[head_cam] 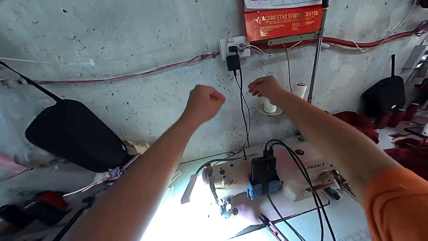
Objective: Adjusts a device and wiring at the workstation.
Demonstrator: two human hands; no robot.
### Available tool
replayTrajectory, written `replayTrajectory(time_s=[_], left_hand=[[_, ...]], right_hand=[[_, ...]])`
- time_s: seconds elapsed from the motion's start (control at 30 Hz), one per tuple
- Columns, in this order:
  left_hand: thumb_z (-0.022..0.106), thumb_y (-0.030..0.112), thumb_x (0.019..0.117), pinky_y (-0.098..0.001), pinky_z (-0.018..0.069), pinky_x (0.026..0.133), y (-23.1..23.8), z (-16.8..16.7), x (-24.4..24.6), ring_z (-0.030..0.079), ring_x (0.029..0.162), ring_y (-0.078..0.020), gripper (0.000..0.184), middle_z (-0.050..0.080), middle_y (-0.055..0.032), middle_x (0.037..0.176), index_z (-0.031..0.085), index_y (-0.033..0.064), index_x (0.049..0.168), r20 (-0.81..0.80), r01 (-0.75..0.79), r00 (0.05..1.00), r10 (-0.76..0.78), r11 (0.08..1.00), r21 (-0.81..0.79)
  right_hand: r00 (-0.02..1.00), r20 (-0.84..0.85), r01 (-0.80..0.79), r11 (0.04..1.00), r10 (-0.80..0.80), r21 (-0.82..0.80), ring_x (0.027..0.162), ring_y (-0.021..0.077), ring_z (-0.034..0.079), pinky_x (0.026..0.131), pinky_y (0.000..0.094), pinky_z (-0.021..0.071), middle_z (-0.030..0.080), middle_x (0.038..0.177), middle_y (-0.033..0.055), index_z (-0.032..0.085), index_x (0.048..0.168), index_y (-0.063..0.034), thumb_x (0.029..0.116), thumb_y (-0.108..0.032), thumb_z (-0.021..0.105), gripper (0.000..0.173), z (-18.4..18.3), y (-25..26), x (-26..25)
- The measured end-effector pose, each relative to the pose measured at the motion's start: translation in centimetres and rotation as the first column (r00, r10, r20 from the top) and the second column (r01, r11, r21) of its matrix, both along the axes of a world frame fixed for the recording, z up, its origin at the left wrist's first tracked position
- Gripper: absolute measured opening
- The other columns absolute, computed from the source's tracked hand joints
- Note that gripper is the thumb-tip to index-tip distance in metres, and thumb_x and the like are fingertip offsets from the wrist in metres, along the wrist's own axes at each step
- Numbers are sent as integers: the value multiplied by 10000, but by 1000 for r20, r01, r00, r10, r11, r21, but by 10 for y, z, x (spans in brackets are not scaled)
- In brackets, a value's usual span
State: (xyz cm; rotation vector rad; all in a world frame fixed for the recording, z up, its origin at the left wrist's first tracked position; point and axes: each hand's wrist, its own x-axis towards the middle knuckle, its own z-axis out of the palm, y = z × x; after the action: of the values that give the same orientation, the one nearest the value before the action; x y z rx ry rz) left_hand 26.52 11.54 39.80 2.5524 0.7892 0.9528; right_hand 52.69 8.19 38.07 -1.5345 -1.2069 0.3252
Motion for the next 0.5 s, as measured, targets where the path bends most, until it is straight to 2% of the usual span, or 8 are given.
replayTrajectory(time_s=[0.1,0.17,0.23,0.3,0.37,0.47,0.5], left_hand=[[629,201,1023,-455,557,920,50,19,41,704,984,-257,270,717,-179,1091,697,-25,1155,126,-15,991,34,988,-152],[619,225,1029,-456,537,954,79,27,71,682,1040,-272,329,691,-204,1156,667,-45,1210,174,-7,984,41,981,-196],[614,293,1037,-479,506,999,103,36,98,654,1113,-303,423,665,-228,1219,635,-64,1262,184,-17,981,59,975,-223],[591,366,1047,-512,475,1022,123,43,122,622,1151,-337,514,634,-259,1249,606,-96,1272,195,-21,978,70,969,-246],[574,381,1053,-501,475,1037,136,50,140,610,1190,-342,555,611,-275,1297,573,-110,1312,241,-5,968,77,958,-288],[600,354,1041,-406,518,1004,148,58,157,624,1201,-263,587,598,-215,1356,460,-53,1441,356,57,928,110,902,-428],[612,348,1037,-405,526,992,146,60,159,622,1206,-259,607,590,-202,1365,421,-26,1475,382,83,916,122,874,-478]], right_hand=[[995,-94,46,997,-40,60,945,164,680,844,357,542,720,1126,122,691,1215,-20,1061,-143,549,243,-6,47,7],[992,-69,110,990,-104,88,972,224,664,878,440,513,721,1099,146,723,1171,-23,1048,-158,573,236,1,70,7],[993,-31,115,988,-112,99,1063,285,667,956,511,499,720,1127,176,733,1147,-7,1041,-173,586,246,12,91,8],[995,-13,96,991,-95,88,1081,279,674,969,515,501,728,1124,167,736,1106,7,1032,-189,600,250,17,108,12],[995,3,97,993,-97,71,1057,253,688,958,496,514,736,1102,149,737,1086,3,1015,-207,636,243,20,118,16],[996,-5,92,993,-91,73,1059,245,671,957,489,502,732,1097,137,743,1095,-13,996,-197,665,223,21,123,20],[996,-18,91,993,-90,74,1056,241,668,955,484,501,732,1095,133,745,1101,-16,993,-192,670,220,21,124,21]])
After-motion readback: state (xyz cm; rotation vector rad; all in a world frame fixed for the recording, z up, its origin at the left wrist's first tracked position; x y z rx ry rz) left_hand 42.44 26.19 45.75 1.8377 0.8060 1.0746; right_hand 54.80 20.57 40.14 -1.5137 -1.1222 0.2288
